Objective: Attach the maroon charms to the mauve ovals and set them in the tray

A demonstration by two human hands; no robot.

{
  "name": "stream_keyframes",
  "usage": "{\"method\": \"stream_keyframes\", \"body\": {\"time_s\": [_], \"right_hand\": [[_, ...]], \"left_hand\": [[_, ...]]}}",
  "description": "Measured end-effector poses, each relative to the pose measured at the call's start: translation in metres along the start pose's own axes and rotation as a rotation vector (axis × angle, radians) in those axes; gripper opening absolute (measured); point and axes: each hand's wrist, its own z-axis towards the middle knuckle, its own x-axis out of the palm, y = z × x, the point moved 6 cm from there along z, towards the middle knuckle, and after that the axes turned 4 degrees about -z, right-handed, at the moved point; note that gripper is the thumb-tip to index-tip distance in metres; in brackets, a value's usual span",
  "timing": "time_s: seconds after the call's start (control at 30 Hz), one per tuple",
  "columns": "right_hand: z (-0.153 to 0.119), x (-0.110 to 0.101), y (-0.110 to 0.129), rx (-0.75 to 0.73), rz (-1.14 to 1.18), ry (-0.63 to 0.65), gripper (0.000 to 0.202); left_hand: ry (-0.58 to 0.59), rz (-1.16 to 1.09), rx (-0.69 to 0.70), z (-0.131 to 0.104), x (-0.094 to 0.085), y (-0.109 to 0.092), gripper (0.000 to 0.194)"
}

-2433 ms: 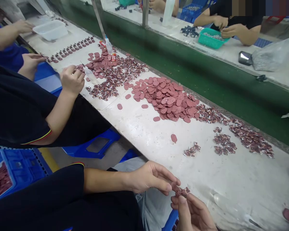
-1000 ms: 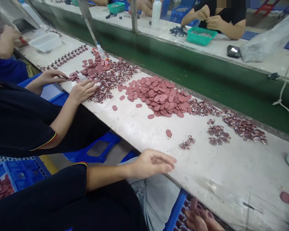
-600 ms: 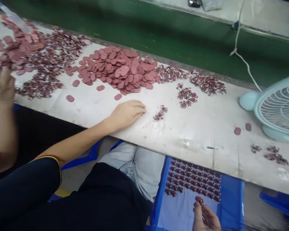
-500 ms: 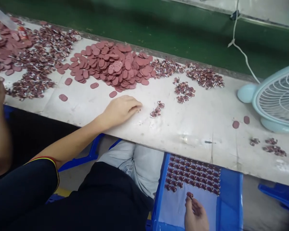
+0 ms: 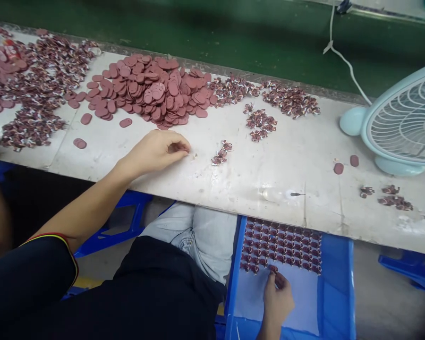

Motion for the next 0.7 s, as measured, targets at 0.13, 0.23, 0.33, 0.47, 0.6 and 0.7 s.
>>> {"method": "stream_keyframes", "body": {"time_s": [0.13, 0.23, 0.33, 0.47, 0.6, 0.7], "right_hand": [[0.008, -0.002, 0.013, -0.018, 0.005, 0.041, 0.036], [0.007, -0.004, 0.023, -0.011, 0.009, 0.063, 0.037], [0.006, -0.006, 0.029, 0.007, 0.033, 0.079, 0.036], [0.01, -0.004, 0.029, 0.046, 0.088, 0.075, 0.032], [0.009, -0.01, 0.031, 0.073, 0.151, 0.04, 0.031], [0.005, -0.027, 0.047, 0.099, 0.247, -0.035, 0.031]], "left_hand": [[-0.073, -0.283, -0.056, -0.008, -0.001, 0.003, 0.026], [-0.136, -0.422, -0.071, -0.015, -0.004, 0.004, 0.023], [-0.186, -0.502, -0.082, -0.02, -0.006, 0.004, 0.02], [-0.216, -0.625, -0.097, -0.023, -0.008, 0.006, 0.022], [-0.181, -0.78, -0.102, -0.031, -0.012, 0.009, 0.034], [-0.138, -0.899, -0.164, -0.043, -0.012, 0.013, 0.043]]}}
